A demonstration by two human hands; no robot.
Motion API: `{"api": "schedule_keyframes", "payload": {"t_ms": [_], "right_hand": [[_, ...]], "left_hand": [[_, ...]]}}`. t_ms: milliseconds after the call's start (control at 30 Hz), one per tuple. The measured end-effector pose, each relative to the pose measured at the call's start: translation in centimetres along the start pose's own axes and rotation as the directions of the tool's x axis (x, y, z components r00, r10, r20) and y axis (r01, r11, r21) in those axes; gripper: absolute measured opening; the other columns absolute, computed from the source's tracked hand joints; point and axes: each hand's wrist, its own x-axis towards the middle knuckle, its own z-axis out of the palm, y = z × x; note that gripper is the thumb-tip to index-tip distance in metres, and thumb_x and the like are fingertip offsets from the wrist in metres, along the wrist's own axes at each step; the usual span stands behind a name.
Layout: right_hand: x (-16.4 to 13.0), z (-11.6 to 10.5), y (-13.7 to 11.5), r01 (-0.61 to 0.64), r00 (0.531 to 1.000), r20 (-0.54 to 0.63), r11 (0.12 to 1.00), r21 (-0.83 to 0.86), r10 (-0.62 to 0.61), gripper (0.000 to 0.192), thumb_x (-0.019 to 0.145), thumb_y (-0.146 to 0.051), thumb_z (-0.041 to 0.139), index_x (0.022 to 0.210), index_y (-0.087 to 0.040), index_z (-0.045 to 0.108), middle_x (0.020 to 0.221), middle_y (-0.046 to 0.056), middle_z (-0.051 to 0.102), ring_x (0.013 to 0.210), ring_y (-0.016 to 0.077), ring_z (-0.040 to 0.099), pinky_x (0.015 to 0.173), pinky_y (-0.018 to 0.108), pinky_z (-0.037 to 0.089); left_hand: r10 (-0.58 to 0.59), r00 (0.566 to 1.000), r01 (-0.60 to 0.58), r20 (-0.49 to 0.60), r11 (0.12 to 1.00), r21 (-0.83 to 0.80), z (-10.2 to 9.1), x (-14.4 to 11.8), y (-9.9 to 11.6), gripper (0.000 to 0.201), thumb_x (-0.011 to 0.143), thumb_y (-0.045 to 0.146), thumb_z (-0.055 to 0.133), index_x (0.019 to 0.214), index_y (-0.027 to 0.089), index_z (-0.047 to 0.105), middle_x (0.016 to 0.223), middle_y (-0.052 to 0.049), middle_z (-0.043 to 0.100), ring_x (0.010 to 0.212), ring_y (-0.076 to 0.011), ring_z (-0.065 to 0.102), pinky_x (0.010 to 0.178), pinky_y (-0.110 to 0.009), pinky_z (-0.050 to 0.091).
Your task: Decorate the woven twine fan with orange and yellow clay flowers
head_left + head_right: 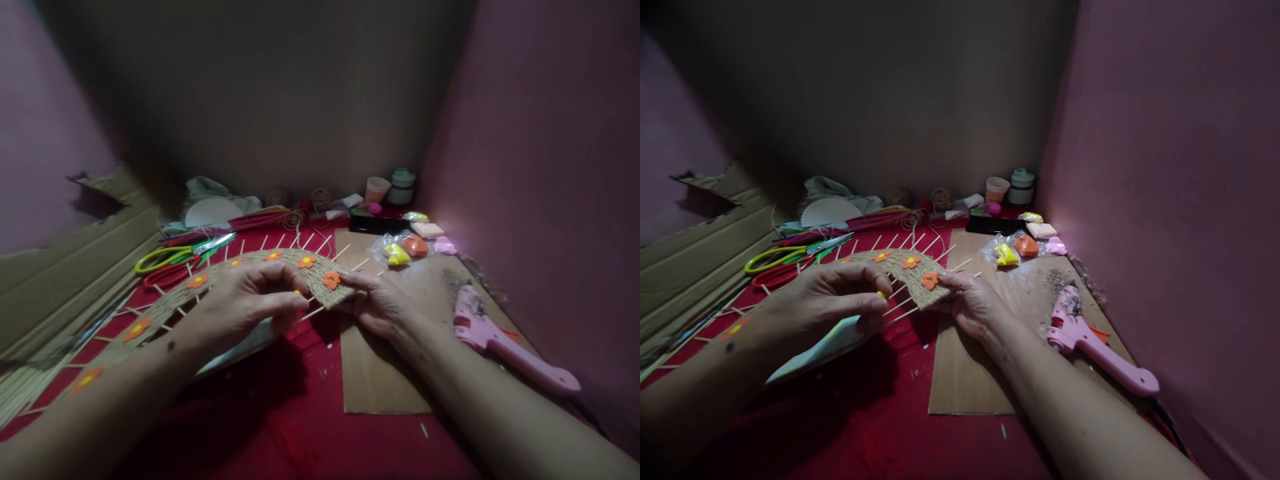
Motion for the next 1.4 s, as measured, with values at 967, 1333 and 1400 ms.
{"api": "schedule_keyframes", "payload": {"t_ms": [967, 1333, 1400], "right_hand": [[-0.4, 0.4, -0.2, -0.002, 1.000, 0.006, 1.000, -0.011, 0.002, 0.010, 0.071, -0.009, 0.059, 0.076, -0.009, 0.067, 0.075, 0.010, 0.067, 0.069, 0.0192, 0.060, 0.067, 0.037, 0.053], [-0.5, 0.5, -0.3, -0.007, 0.998, 0.063, 1.000, 0.003, 0.007, 0.012, 0.071, -0.011, 0.058, 0.077, -0.008, 0.068, 0.076, 0.012, 0.068, 0.071, 0.0206, 0.063, 0.070, 0.037, 0.053], [-0.4, 0.4, -0.3, -0.013, 0.998, 0.066, 1.000, 0.002, 0.013, 0.012, 0.071, -0.011, 0.058, 0.077, -0.008, 0.068, 0.074, 0.011, 0.068, 0.070, 0.0200, 0.063, 0.071, 0.037, 0.052]], "left_hand": [[0.170, 0.985, -0.162, -0.030, 0.970, 0.180, 1.1, 1.7, 1.8, 0.014, 0.080, 0.030, 0.065, 0.086, 0.017, 0.066, 0.058, 0.003, 0.062, 0.048, -0.0084, 0.057, 0.043, -0.018, 0.045], [0.295, 0.956, -0.246, -0.005, 0.808, 0.535, 1.0, 3.5, 0.5, 0.020, 0.083, 0.028, 0.057, 0.095, 0.017, 0.068, 0.077, -0.002, 0.067, 0.066, -0.0115, 0.060, 0.062, -0.022, 0.050], [0.282, 0.960, -0.230, 0.003, 0.778, 0.585, 1.3, 3.6, 0.7, 0.022, 0.083, 0.028, 0.054, 0.095, 0.015, 0.068, 0.078, -0.004, 0.068, 0.066, -0.0127, 0.061, 0.063, -0.024, 0.049]]}}
